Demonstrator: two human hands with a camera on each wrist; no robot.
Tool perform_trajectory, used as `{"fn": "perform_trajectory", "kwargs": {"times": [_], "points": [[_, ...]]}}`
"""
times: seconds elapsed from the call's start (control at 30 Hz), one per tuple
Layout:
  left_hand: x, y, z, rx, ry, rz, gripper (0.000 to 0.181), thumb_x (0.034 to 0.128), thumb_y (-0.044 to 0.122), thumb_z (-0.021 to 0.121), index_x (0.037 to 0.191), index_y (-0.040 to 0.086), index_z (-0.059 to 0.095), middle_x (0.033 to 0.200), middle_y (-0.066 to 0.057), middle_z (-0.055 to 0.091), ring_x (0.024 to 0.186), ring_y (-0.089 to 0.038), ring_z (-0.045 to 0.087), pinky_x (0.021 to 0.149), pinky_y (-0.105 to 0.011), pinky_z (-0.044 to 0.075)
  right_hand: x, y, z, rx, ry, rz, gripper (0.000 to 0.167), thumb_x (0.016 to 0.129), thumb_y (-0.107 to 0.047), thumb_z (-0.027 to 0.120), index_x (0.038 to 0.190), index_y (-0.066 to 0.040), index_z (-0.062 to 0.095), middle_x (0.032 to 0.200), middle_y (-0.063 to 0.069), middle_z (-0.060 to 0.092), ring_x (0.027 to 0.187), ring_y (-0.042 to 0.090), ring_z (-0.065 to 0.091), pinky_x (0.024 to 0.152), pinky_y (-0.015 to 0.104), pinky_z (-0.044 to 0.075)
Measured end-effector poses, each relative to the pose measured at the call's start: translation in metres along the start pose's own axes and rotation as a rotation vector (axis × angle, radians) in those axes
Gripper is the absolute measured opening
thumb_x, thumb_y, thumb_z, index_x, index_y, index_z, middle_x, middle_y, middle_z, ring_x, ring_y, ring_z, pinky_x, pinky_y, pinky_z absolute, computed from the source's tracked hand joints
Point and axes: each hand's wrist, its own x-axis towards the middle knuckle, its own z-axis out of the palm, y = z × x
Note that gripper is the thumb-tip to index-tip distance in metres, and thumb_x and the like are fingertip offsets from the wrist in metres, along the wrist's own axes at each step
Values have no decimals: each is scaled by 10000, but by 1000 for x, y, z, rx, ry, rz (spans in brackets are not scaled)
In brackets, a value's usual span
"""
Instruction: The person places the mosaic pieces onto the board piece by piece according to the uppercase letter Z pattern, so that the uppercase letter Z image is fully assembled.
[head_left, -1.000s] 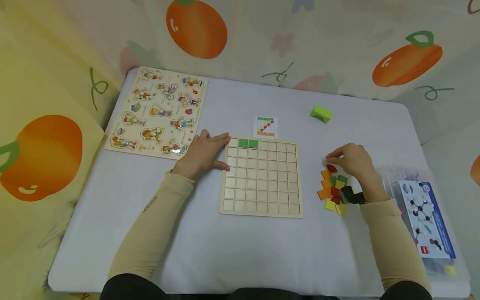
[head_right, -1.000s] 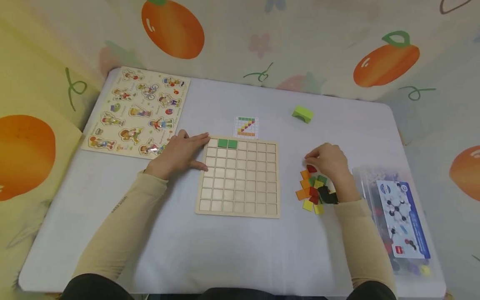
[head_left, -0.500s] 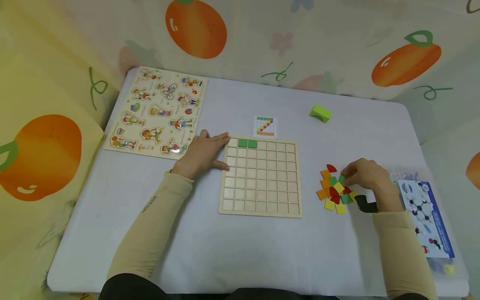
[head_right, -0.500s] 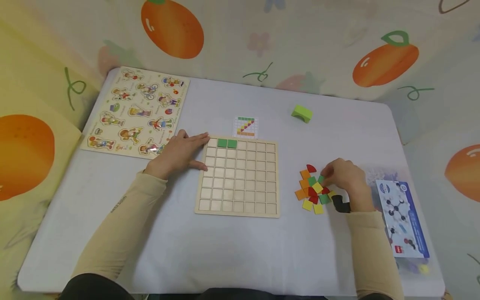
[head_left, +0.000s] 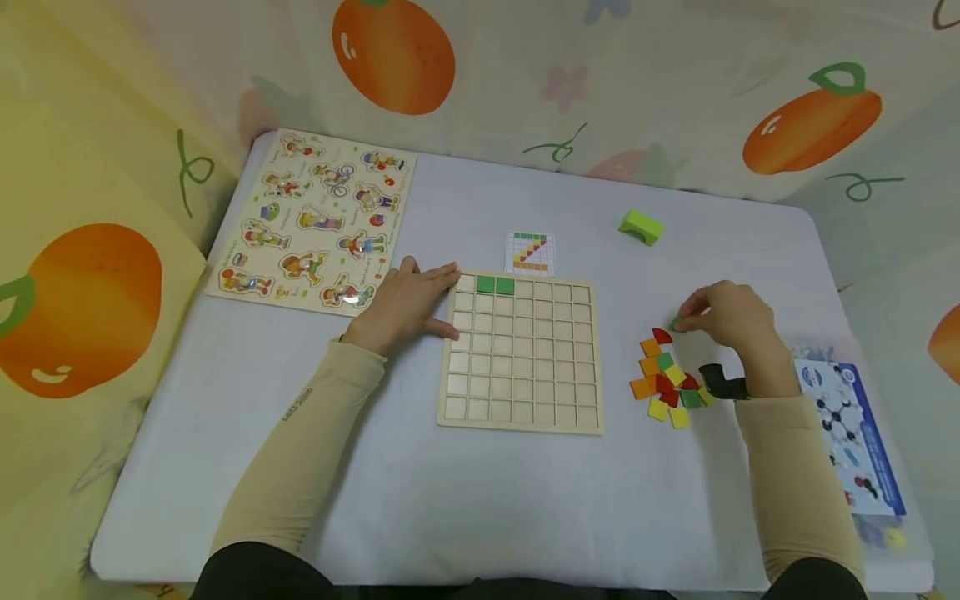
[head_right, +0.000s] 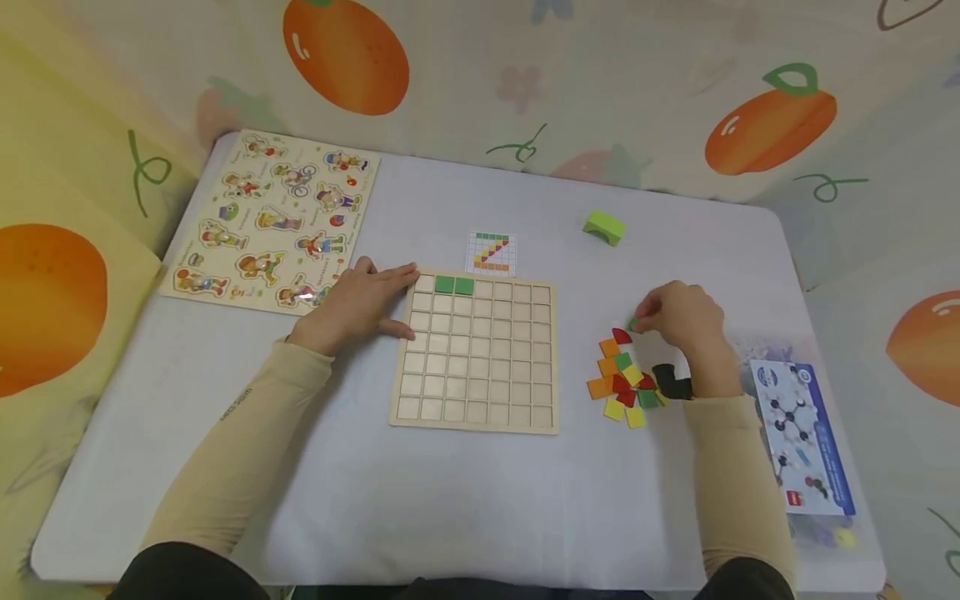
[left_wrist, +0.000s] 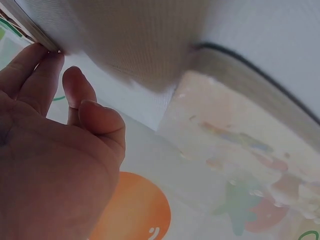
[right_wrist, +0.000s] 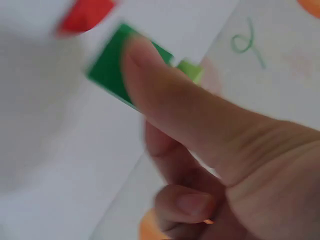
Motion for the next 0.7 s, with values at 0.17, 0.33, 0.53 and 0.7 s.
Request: {"fn": "perform_trajectory", "kwargs": {"times": [0.17,0.33,0.53,0.7], "points": [[0,0,-1,-11,-4,-3,1010,718,549,831,1570,161,454,1677,3,382,1034,-296,451,882,-434,424,27,-55,4,66,96,-162,283,928,-284,779,1076,-42,782,1195,243,739,1029,407,628,756,444,506],[0,0,0,-24,-4,-7,1002,718,541,832,1569,168,456,1674,4,387,1036,-294,450,890,-433,425,57,-109,21,180,66,-314,253,924,-241,786,1066,-33,797,1171,203,766,982,320,626,777,342,467],[1,1,0,-14,-16,-14,1013,727,553,827,1580,171,437,1679,4,379,1063,-300,460,904,-438,437,79,-149,34,247,-12,-408,197,899,-195,808,1013,-34,815,1122,181,788,1042,336,670,927,440,516],[1,0,0,-8,-11,-21,1016,723,553,834,1577,165,441,1675,-1,388,1054,-297,466,888,-427,438,90,-164,39,236,-74,-404,186,879,-194,827,994,-48,823,1124,154,792,1110,333,679,1012,481,517]]}}
